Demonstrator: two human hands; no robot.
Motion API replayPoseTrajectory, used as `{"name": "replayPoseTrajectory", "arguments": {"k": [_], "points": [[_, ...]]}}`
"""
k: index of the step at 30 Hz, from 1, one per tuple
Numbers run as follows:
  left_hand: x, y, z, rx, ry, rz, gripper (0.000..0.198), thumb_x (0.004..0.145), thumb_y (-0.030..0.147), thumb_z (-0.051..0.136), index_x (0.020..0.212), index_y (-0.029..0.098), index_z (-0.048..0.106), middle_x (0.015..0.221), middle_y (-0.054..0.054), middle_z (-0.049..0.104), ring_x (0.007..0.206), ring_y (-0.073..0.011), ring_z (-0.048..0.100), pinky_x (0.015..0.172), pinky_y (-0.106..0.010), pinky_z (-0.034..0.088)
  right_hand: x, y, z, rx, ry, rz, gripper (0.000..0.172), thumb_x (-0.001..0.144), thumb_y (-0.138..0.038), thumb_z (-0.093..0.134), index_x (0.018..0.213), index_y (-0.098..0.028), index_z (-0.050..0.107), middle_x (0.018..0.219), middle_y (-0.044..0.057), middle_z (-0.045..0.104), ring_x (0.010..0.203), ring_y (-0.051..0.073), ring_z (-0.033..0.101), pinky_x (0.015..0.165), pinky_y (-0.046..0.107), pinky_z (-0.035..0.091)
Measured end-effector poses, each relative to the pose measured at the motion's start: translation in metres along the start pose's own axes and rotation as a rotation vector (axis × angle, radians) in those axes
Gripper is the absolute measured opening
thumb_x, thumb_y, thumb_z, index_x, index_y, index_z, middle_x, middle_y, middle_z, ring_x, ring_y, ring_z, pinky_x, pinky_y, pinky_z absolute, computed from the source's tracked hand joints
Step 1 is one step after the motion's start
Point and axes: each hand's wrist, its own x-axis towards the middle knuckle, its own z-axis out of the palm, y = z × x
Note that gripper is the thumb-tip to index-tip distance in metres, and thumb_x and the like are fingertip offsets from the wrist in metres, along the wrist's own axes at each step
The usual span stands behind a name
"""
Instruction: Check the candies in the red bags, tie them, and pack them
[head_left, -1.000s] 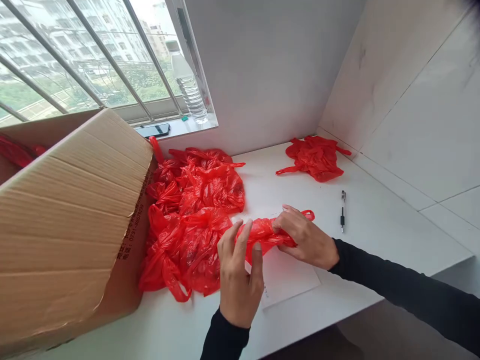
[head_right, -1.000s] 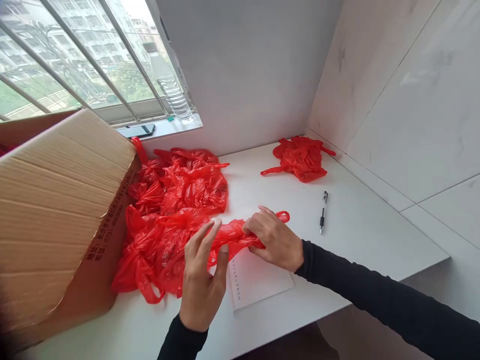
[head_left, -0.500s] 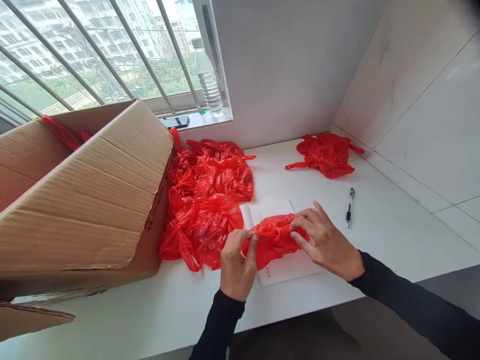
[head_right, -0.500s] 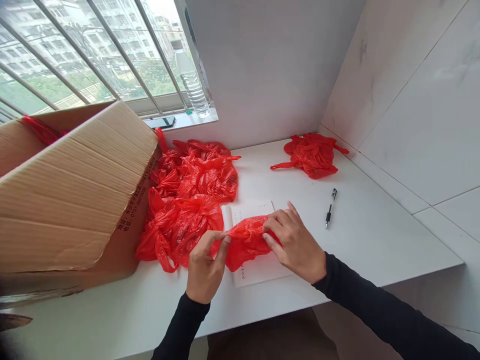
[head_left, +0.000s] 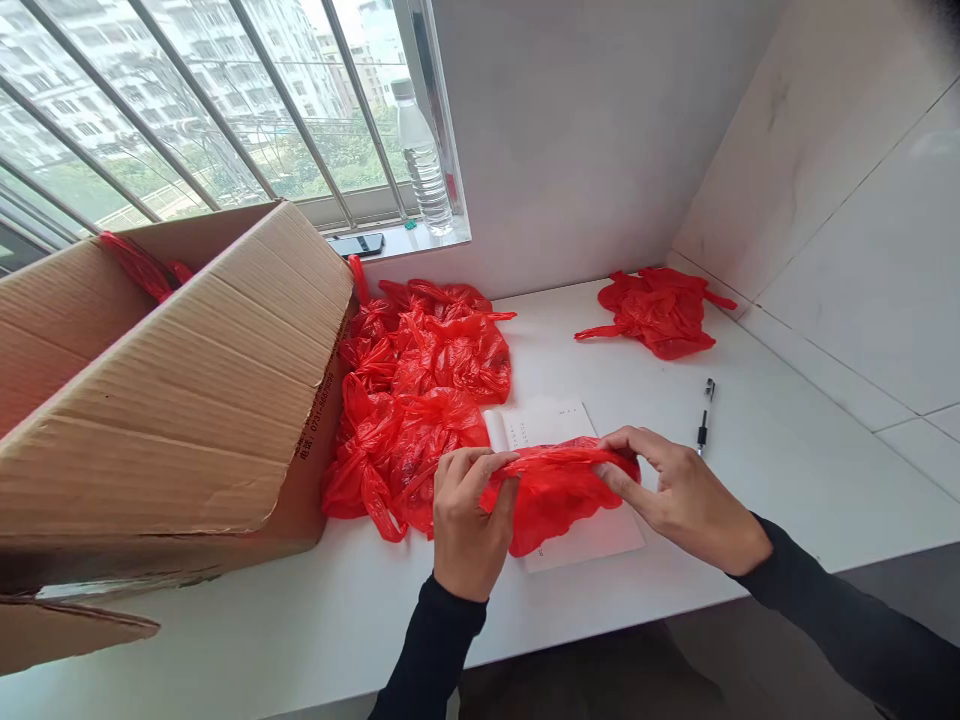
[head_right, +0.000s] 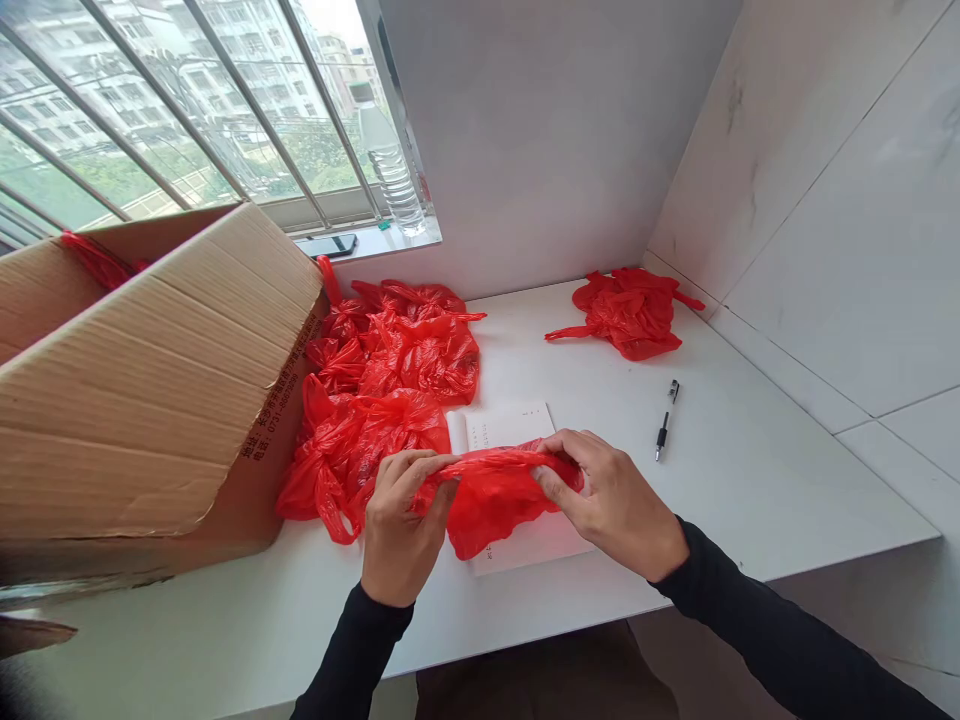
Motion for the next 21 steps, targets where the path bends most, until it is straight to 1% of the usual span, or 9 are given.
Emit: {"name": "replayPoseTrajectory", "arguments": {"k": [2,4,7,10,13,14,17,19,21], "points": [[0.005,-0.004,-0.007,-0.041,0.05,-0.038,0.013,0.093,0.029,0.064,0.101,0.026,0.074,0.1,-0.004,0.068,0.1,-0.0224,0.06,0.089,-0.037,0.05,-0.003,0.007,-0.007,0.114,0.042,0.093,0.018,0.099,-0.045,0.052,0.094,-0.028,0.056,0.082,-0.001,0.061,0.076,0.02,0.06,0.064,0.034,0.048],[0.009,-0.007,-0.015,-0.064,0.124,-0.089,0.014,0.094,0.031,0.063,0.101,0.025,0.073,0.103,-0.004,0.064,0.1,-0.0207,0.06,0.089,-0.034,0.049,-0.007,0.014,-0.014,0.243,0.082,0.136,0.018,0.099,-0.046,0.052,0.096,-0.028,0.054,0.084,-0.001,0.062,0.077,0.019,0.062,0.067,0.033,0.05],[0.014,-0.001,-0.027,-0.067,0.191,-0.16,0.016,0.094,0.036,0.063,0.094,0.023,0.073,0.085,-0.001,0.054,0.08,-0.0166,0.055,0.074,-0.029,0.046,-0.012,0.019,-0.021,0.32,0.103,0.139,0.016,0.098,-0.045,0.054,0.101,-0.029,0.054,0.09,0.0,0.064,0.082,0.02,0.063,0.072,0.034,0.052],[0.02,0.015,-0.036,-0.272,0.039,-0.287,0.023,0.096,0.041,0.057,0.094,0.022,0.07,0.063,0.004,0.045,0.058,-0.013,0.043,0.056,-0.026,0.039,-0.014,0.011,-0.026,0.245,0.079,0.113,0.019,0.096,-0.047,0.057,0.094,-0.029,0.054,0.089,-0.001,0.061,0.082,0.019,0.06,0.076,0.034,0.052],[0.023,0.033,-0.04,-0.466,-0.087,-0.359,0.015,0.092,0.036,0.06,0.095,0.021,0.064,0.07,0.003,0.054,0.061,-0.0127,0.051,0.057,-0.024,0.042,-0.015,-0.004,-0.031,0.18,0.087,0.118,0.026,0.095,-0.054,0.056,0.087,-0.029,0.054,0.078,-0.002,0.057,0.071,0.018,0.056,0.067,0.034,0.051],[0.024,0.038,-0.04,-0.465,-0.096,-0.348,0.012,0.088,0.031,0.065,0.095,0.022,0.061,0.076,0.002,0.057,0.066,-0.0128,0.054,0.06,-0.023,0.045,-0.015,-0.009,-0.033,0.162,0.112,0.122,0.028,0.095,-0.055,0.055,0.085,-0.029,0.055,0.077,-0.002,0.057,0.068,0.019,0.056,0.064,0.035,0.05],[0.027,0.046,-0.039,-0.43,-0.082,-0.337,0.026,0.077,0.021,0.074,0.089,0.023,0.051,0.079,0.004,0.055,0.065,-0.0103,0.053,0.06,-0.021,0.045,-0.015,-0.021,-0.039,0.129,0.243,0.123,0.03,0.094,-0.057,0.055,0.081,-0.03,0.059,0.077,0.0,0.062,0.07,0.022,0.06,0.062,0.038,0.051],[0.028,0.048,-0.037,-0.462,-0.036,-0.383,0.026,0.083,0.026,0.071,0.084,0.023,0.046,0.074,0.005,0.051,0.06,-0.0087,0.05,0.056,-0.02,0.043,-0.014,-0.024,-0.043,0.124,0.329,0.117,0.028,0.093,-0.056,0.057,0.083,-0.031,0.062,0.08,0.002,0.066,0.077,0.025,0.064,0.065,0.041,0.053],[0.028,0.047,-0.037,-0.518,0.014,-0.427,0.022,0.087,0.031,0.067,0.086,0.023,0.047,0.075,0.005,0.051,0.059,-0.0083,0.05,0.058,-0.021,0.045,-0.012,-0.025,-0.045,0.099,0.364,0.111,0.025,0.092,-0.056,0.058,0.085,-0.032,0.065,0.086,0.003,0.068,0.085,0.029,0.067,0.07,0.045,0.055]]}}
